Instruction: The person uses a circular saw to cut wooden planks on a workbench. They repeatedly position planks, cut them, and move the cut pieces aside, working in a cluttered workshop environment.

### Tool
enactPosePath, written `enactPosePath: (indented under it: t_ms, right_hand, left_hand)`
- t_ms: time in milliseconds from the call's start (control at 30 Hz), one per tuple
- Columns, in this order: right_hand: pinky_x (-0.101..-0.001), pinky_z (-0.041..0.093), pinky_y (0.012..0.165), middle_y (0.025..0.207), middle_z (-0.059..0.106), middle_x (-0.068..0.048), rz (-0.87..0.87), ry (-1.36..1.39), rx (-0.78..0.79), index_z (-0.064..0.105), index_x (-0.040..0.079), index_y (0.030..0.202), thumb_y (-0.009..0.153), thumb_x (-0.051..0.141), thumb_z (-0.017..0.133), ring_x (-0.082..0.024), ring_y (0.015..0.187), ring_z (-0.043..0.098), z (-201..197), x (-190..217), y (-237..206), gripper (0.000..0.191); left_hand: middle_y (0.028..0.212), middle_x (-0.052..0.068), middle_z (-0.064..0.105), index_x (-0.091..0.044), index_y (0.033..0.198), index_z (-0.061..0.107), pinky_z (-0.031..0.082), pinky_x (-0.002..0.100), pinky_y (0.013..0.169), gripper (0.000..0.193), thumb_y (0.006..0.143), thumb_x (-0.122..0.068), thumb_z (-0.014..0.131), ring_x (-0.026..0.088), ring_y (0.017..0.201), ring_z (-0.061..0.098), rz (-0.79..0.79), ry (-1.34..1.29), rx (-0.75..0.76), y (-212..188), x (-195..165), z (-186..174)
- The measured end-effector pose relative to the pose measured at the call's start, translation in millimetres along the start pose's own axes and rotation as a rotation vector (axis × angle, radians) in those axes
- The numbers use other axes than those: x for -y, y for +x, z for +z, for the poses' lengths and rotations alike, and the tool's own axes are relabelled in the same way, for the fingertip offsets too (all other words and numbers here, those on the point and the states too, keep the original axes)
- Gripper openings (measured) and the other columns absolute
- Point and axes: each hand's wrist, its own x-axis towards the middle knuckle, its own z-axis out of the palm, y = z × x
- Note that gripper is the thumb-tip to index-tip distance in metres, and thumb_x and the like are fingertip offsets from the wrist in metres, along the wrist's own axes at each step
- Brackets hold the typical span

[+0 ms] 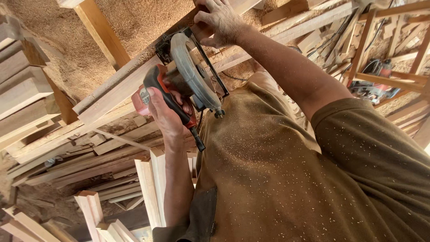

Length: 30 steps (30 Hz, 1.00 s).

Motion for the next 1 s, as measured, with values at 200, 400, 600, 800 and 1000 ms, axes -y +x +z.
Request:
enactPosePath:
  t_ms: [200, 400, 600, 800, 1000]
  right_hand:
    - [-0.0525, 0.035, 0.118, 0.151, 0.042, -0.015, -0.021, 0.005, -0.019, 0.061, 0.018, 0.135, 0.08, 0.039, 0.095, -0.036, 0.141, 0.041, 1.1, 2.2, -0.7, 0.068]
    - [-0.0559, 0.029, 0.123, 0.143, 0.046, -0.015, -0.068, -0.017, -0.053, 0.066, 0.018, 0.128, 0.079, 0.042, 0.095, -0.034, 0.138, 0.042, 6.6, -2.5, 4.1, 0.062]
    - [-0.0556, 0.026, 0.124, 0.145, 0.048, -0.016, -0.052, -0.033, -0.042, 0.068, 0.018, 0.127, 0.078, 0.043, 0.093, -0.035, 0.14, 0.042, 4.0, -1.7, 6.4, 0.06]
    - [-0.0592, 0.024, 0.124, 0.145, 0.047, -0.018, -0.003, 0.04, 0.004, 0.068, 0.017, 0.126, 0.08, 0.046, 0.092, -0.037, 0.137, 0.043, -0.1, 1.1, 9.2, 0.06]
    - [-0.0592, 0.023, 0.121, 0.144, 0.047, -0.02, 0.019, 0.037, 0.018, 0.068, 0.019, 0.126, 0.077, 0.047, 0.091, -0.04, 0.138, 0.041, -3.8, 4.7, 12.1, 0.061]
  left_hand:
    - [0.07, 0.003, 0.054, -0.006, 0.117, 0.055, 0.043, 0.027, 0.04, 0.055, 0.11, -0.057, 0.037, 0.011, 0.05, 0.051, 0.008, -0.102, -0.024, 5.0, 7.7, -3.6]
    - [0.068, 0.002, 0.054, -0.005, 0.118, 0.058, 0.044, 0.027, 0.039, 0.053, 0.111, -0.053, 0.036, 0.011, 0.049, 0.052, 0.01, -0.124, 0.009, 6.1, 8.7, -2.9]
    - [0.067, 0.001, 0.053, -0.005, 0.123, 0.057, 0.044, 0.026, 0.039, 0.055, 0.11, -0.055, 0.036, 0.01, 0.048, 0.052, -0.015, -0.141, -0.004, 8.7, 7.4, -2.0]
    - [0.062, -0.002, 0.051, -0.007, 0.128, 0.059, 0.046, 0.024, 0.035, 0.063, 0.104, -0.062, 0.038, 0.008, 0.044, 0.052, 0.022, -0.035, -0.017, 9.5, 6.8, -1.8]
    - [0.062, -0.002, 0.052, -0.004, 0.128, 0.058, 0.046, 0.024, 0.035, 0.064, 0.104, -0.061, 0.043, 0.008, 0.044, 0.053, 0.032, -0.053, -0.048, 13.4, 7.1, -1.5]
